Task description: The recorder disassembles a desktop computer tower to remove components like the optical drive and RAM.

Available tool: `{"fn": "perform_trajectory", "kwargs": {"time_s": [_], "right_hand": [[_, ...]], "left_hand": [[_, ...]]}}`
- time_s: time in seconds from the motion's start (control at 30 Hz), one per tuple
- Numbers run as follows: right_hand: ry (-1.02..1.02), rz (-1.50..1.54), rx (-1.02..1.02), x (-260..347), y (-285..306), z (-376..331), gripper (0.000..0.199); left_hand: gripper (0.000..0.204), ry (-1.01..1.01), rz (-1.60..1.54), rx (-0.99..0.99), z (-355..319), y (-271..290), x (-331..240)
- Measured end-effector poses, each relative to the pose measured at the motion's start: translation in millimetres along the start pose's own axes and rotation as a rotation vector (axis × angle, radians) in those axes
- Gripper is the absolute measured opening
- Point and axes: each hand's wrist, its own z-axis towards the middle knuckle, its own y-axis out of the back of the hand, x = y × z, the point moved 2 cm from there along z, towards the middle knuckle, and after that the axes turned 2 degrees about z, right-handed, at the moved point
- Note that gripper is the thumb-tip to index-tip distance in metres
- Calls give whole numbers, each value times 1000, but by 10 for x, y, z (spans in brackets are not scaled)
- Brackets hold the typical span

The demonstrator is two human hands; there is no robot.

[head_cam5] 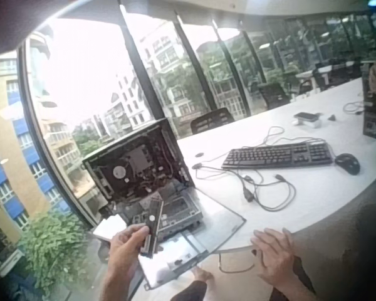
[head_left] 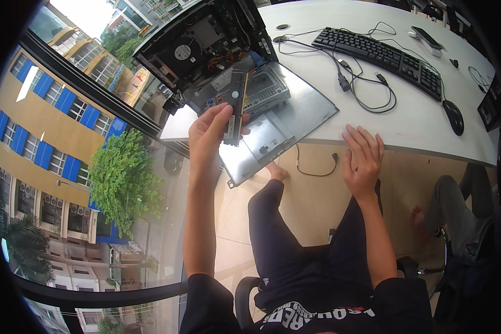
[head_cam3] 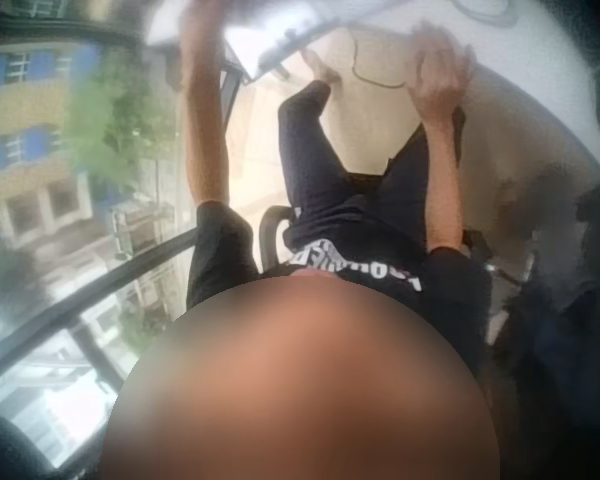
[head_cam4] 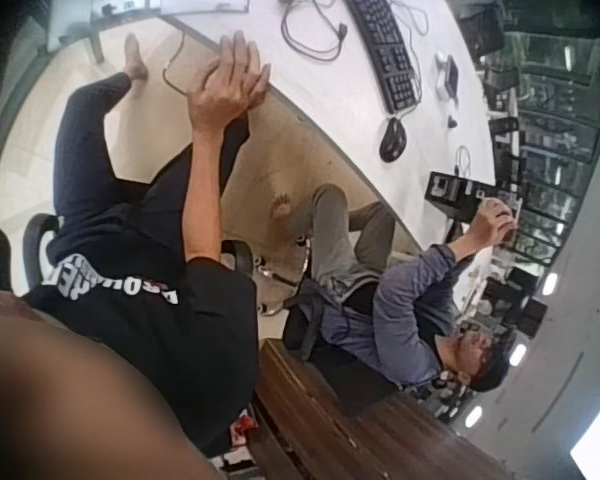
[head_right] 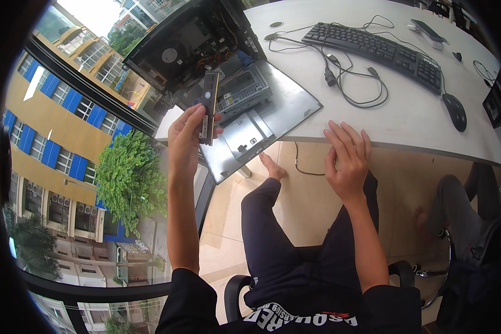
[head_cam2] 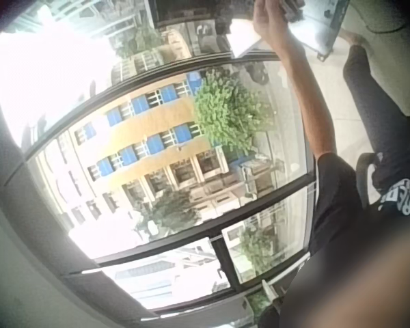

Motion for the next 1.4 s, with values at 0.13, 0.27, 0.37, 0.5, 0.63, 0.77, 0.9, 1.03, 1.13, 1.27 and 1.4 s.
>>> {"fn": "perform_trajectory", "kwargs": {"time_s": [0.13, 0.27, 0.37, 0.5, 0.63, 0.77, 0.9, 1.03, 1.13, 1.27, 1.4], "right_hand": [[-18, 23, 2, -4, 12, 6, 43], [-77, 39, -10, 225, 137, 158, 39], [-391, 688, 97, 491, 242, 300, 36], [-657, 1333, 226, 708, 297, 461, 44], [-671, 1320, 188, 701, 283, 447, 42], [-670, 1205, 178, 618, 328, 399, 31], [-690, 1226, 110, 556, 369, 393, 26], [-694, 1211, 144, 537, 381, 395, 24], [-697, 1213, 141, 541, 394, 396, 24], [-707, 1228, 143, 530, 410, 383, 24], [-721, 1220, 165, 512, 417, 375, 24]], "left_hand": [[31, 3, 25, -1, -55, -23, 50], [28, 42, 152, 154, -172, -199, -5], [26, 57, 197, 247, -241, -274, 17], [25, 55, 248, 358, -321, -354, -57], [28, 80, 320, 404, -427, -382, -81], [35, 83, 337, 445, -477, -423, -126], [50, -49, 342, 456, -536, -381, -75], [51, -102, 413, 462, -565, -363, -1], [49, -52, 471, 450, -576, -368, -30], [48, -72, 448, 450, -575, -371, -28], [49, -57, 442, 437, -590, -383, -46]]}}
